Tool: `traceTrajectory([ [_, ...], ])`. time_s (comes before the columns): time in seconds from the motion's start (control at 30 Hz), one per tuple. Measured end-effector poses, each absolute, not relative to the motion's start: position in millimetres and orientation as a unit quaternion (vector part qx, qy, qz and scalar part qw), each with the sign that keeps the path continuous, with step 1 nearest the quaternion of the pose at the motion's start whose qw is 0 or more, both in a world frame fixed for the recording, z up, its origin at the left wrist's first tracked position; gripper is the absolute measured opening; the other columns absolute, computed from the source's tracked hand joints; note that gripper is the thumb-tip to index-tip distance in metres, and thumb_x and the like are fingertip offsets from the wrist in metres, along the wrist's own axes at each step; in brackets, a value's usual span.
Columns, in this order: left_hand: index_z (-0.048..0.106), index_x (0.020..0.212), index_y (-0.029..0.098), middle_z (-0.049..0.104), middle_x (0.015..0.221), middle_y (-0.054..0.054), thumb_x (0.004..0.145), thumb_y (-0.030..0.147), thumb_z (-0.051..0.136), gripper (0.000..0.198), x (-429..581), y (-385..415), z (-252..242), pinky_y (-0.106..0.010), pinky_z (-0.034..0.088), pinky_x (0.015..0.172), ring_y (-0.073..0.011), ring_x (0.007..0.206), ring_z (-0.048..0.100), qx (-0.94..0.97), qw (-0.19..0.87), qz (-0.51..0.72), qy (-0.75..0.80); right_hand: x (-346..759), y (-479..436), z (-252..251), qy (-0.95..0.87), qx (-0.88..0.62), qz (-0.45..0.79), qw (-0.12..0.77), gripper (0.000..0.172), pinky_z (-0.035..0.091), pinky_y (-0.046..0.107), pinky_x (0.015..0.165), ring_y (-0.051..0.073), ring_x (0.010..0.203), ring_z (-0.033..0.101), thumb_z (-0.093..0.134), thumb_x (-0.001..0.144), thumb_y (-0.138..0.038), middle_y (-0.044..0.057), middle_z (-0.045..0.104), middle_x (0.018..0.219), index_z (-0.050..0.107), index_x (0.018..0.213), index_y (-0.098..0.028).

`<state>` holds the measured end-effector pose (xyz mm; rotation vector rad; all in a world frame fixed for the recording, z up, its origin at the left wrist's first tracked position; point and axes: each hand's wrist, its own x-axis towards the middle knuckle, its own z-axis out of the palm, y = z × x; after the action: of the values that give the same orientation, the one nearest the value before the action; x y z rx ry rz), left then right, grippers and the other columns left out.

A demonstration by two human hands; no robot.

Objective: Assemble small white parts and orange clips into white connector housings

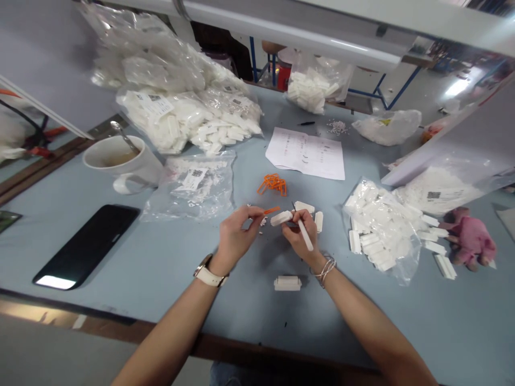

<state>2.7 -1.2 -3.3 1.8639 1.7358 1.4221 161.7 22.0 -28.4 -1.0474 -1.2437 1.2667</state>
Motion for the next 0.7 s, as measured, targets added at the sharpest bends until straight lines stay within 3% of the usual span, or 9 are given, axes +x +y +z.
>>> traceTrajectory([
  [0.13,0.065,0.082,0.019,0.071,0.078,-0.001,0.082,0.02,0.058,0.008,5.1,-3.1,-4.1,-0.024,0.05,0.068,-0.013,0.071,0.065,0.667,0.075,0.495,0.552,162.9,22.9,-33.4,-0.534,-0.453,0.504,0.506,0.027,0.045,0.02,0.051,0.008,0.061,0.052,0.065,0.065,-0.023,-0.003,0.056,0.079,0.039,0.074,-0.023],
  [0.4,0.066,0.082,0.02,0.07,0.076,-0.003,0.082,0.021,0.06,0.006,7.0,0.1,-4.6,-0.027,0.051,0.071,-0.0149,0.075,0.063,0.715,0.128,0.489,0.482,164.6,25.1,-38.4,-0.532,-0.437,0.51,0.516,0.029,0.047,0.023,0.054,0.01,0.062,0.053,0.064,0.064,-0.022,-0.004,0.056,0.077,0.038,0.076,-0.024],
  [0.6,0.066,0.083,0.019,0.07,0.087,-0.006,0.081,0.031,0.059,0.013,8.0,-0.9,-1.3,-0.032,0.051,0.077,-0.0181,0.083,0.064,0.637,0.242,0.512,0.524,163.8,24.5,-37.9,-0.524,-0.406,0.538,0.52,0.031,0.049,0.024,0.056,0.01,0.065,0.055,0.064,0.065,-0.023,-0.003,0.056,0.082,0.036,0.076,-0.024],
  [0.7,0.062,0.092,0.017,0.069,0.087,-0.007,0.078,0.043,0.06,0.03,8.9,-0.1,-1.3,-0.03,0.052,0.066,-0.0171,0.072,0.064,0.545,0.361,0.498,0.571,162.9,23.0,-36.8,-0.522,-0.404,0.545,0.517,0.032,0.049,0.023,0.057,0.01,0.067,0.056,0.064,0.066,-0.025,-0.002,0.057,0.085,0.035,0.076,-0.024],
])
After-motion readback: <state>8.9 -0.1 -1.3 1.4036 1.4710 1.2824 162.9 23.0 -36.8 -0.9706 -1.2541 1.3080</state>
